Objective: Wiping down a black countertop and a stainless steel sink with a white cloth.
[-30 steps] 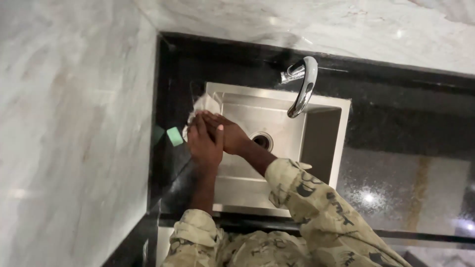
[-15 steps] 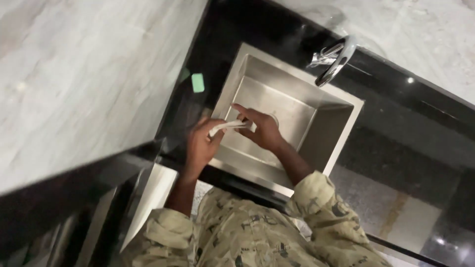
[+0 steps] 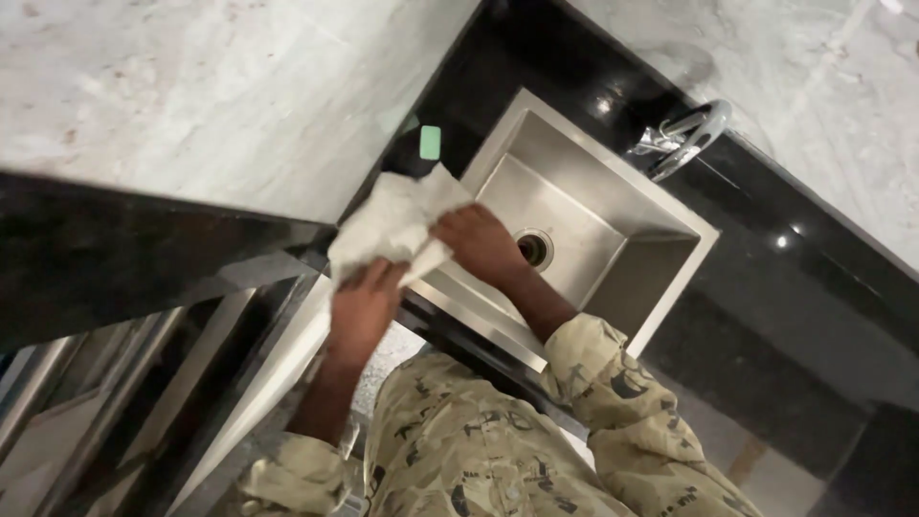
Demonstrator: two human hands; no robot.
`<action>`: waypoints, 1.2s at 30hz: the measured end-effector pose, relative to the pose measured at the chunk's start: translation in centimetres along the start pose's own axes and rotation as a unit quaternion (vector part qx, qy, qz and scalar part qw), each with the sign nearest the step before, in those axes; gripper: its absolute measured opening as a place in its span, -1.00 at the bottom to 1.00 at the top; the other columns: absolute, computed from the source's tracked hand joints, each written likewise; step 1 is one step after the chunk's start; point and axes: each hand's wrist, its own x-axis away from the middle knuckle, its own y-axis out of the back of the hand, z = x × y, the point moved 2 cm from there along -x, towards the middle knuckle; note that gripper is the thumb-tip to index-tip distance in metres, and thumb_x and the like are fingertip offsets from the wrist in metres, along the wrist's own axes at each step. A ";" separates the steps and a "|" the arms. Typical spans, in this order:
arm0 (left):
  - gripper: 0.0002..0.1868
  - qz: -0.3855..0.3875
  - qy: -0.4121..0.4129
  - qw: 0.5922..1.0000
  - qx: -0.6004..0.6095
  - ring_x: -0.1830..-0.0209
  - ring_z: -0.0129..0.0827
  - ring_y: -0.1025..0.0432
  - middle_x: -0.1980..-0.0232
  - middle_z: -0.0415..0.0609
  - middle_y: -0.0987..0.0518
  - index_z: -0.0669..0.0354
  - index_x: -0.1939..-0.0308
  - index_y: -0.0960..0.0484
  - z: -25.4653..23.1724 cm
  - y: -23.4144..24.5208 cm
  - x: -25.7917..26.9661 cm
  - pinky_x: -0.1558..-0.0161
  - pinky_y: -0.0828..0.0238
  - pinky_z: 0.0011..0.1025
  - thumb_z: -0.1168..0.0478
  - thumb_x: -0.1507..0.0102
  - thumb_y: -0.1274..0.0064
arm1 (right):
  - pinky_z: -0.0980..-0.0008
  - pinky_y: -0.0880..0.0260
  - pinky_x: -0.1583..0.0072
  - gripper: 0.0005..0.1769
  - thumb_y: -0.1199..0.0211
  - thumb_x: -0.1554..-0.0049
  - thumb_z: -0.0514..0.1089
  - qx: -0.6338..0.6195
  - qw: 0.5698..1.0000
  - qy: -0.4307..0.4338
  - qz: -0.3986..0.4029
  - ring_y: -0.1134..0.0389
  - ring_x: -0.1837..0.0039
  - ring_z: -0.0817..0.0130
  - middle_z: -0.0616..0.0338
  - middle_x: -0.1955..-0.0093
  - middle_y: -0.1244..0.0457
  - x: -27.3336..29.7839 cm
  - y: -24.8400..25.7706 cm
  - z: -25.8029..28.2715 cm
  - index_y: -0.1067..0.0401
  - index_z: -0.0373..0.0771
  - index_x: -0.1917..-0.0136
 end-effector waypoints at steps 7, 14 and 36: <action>-0.39 0.151 0.207 0.967 0.017 -0.09 -0.03 -0.50 -0.22 0.07 -0.55 0.08 -0.32 -0.49 -0.2 -5.3 1.1 -0.05 -0.47 -0.09 -0.13 -0.28 -0.04 | 0.10 -0.25 -0.33 -0.34 -0.37 -0.06 0.08 -0.156 0.967 -0.124 0.157 -0.26 -0.36 0.06 0.14 -0.42 -0.24 1.3 -2.2 0.8 -0.38 -0.09 -0.40; -0.32 -0.049 0.166 0.984 -0.041 -0.58 0.13 -0.11 -0.60 0.30 -0.17 0.35 -0.52 -0.25 2.5 -13.8 -2.7 -0.46 -0.05 0.08 -0.01 -0.42 0.15 | 0.00 0.12 -0.55 -0.27 -0.09 -0.28 0.05 -0.070 0.990 -0.114 0.050 0.12 -0.67 0.01 -0.12 -0.67 0.05 -3.5 -9.4 0.8 -0.08 -0.33 -0.58; -0.20 0.128 0.122 0.982 0.067 -0.65 0.17 0.13 -0.62 0.36 -0.03 0.53 -0.54 -0.07 -7.2 -10.9 7.9 -0.54 0.25 0.08 0.08 -0.32 0.20 | -0.02 0.31 -0.64 -0.24 0.16 -0.34 0.09 -0.177 0.963 -0.111 0.168 0.30 -0.75 -0.05 -0.19 -0.73 0.21 13.1 -8.5 7.6 0.07 -0.39 -0.65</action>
